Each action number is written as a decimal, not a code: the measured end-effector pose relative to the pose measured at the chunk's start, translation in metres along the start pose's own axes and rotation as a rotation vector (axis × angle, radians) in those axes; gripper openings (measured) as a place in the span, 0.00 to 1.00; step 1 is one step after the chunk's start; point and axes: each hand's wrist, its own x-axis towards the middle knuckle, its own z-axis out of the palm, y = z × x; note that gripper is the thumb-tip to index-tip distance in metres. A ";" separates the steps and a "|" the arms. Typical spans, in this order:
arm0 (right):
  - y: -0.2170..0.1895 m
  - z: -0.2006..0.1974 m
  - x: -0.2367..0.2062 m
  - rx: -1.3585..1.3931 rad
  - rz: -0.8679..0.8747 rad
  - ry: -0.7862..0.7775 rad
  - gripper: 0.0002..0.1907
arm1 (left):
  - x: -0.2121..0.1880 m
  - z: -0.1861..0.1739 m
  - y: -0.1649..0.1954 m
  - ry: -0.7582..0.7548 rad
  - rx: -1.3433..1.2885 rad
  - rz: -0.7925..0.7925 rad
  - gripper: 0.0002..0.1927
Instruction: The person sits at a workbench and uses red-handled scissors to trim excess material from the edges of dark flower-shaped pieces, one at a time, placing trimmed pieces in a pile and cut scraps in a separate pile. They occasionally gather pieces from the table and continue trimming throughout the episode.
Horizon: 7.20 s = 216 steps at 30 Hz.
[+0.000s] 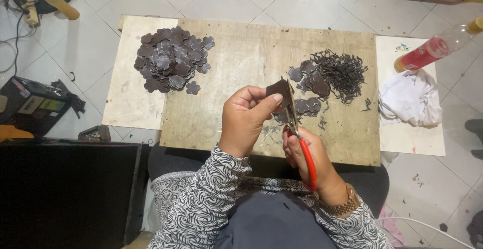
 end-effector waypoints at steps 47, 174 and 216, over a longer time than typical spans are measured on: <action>-0.009 -0.011 0.001 -0.078 -0.122 -0.147 0.39 | 0.000 0.008 0.004 -0.190 0.040 -0.048 0.06; 0.007 -0.002 0.003 -0.034 0.032 0.048 0.25 | 0.004 0.017 -0.008 -0.043 -0.146 -0.094 0.05; 0.004 -0.009 0.003 0.076 0.039 -0.026 0.24 | 0.006 0.012 0.001 -0.081 0.015 0.001 0.06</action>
